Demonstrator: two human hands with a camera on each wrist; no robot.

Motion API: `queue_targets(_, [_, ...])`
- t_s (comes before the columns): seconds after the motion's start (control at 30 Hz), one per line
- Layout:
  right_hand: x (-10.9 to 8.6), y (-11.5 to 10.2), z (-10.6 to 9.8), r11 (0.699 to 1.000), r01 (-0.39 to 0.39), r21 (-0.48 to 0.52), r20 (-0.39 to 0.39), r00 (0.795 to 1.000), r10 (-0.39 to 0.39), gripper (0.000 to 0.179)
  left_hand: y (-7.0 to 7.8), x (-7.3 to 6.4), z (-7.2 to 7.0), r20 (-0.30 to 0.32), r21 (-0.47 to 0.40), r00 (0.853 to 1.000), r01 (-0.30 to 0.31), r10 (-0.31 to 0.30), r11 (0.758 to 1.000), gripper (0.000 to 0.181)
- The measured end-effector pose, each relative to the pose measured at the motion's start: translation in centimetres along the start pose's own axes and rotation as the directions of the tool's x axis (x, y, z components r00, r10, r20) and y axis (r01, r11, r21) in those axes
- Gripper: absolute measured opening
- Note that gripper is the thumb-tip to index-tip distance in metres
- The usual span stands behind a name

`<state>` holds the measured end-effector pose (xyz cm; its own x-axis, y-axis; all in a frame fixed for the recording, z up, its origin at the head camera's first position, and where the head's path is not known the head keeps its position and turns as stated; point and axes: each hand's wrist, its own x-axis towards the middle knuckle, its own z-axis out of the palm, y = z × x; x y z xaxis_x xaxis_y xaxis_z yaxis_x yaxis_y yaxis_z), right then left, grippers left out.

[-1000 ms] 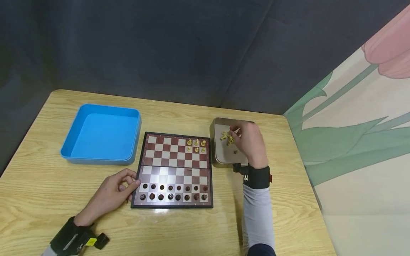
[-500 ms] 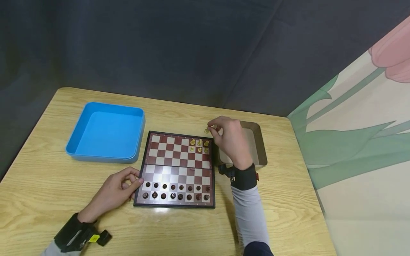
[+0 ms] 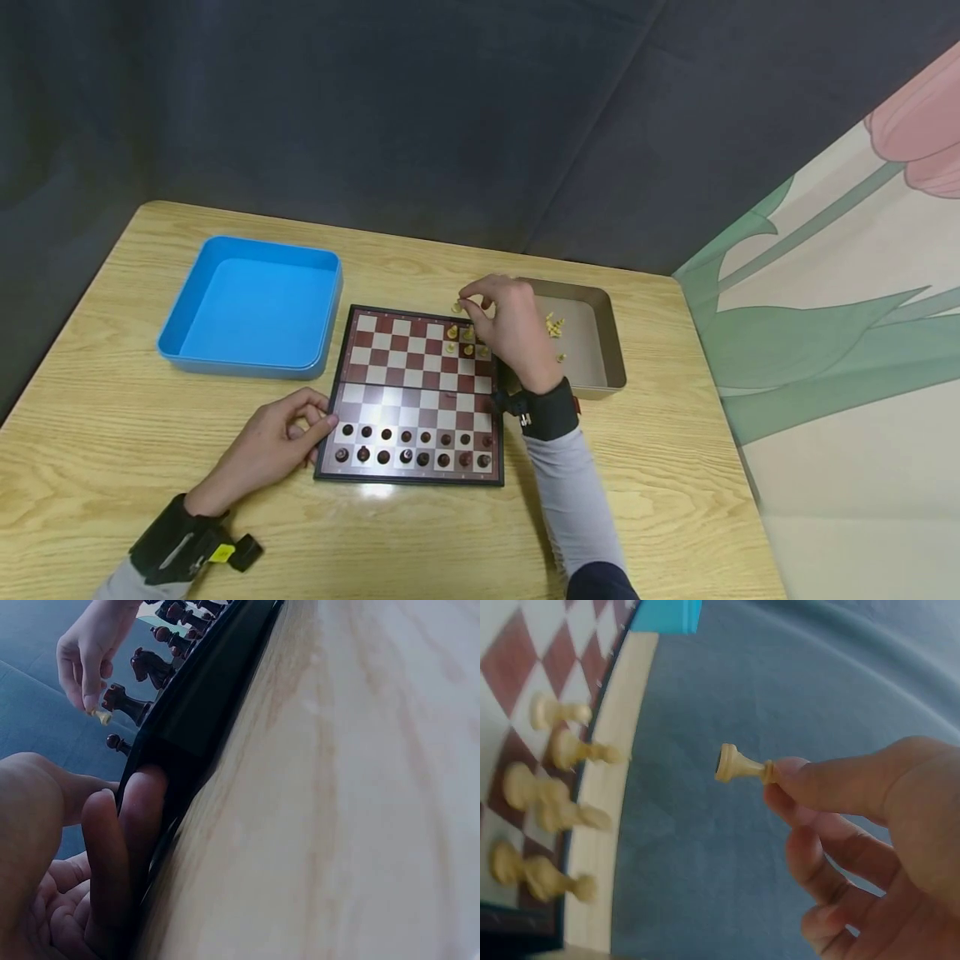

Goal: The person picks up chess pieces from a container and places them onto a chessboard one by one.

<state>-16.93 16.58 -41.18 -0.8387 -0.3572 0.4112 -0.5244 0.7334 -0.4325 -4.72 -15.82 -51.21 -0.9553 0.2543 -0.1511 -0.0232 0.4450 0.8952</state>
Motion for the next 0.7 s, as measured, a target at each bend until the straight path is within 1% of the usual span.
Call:
queue_targets(0.4, [-0.1, -0.1, 2.7, 1.000, -0.007, 0.012, 0.103, 0.995, 0.005, 0.013, -0.1, 0.1, 0.0, -0.004, -0.009, 1.000, 0.013, -0.013, 1.000, 0.035])
queue_targets(0.7, [-0.1, 0.0, 3.8, 0.999, -0.050, 0.006, 0.156, 0.987, 0.048, 0.010, 0.0, 0.1, 0.0, 0.000, -0.006, 1.000, 0.029, -0.029, 1.000, 0.038])
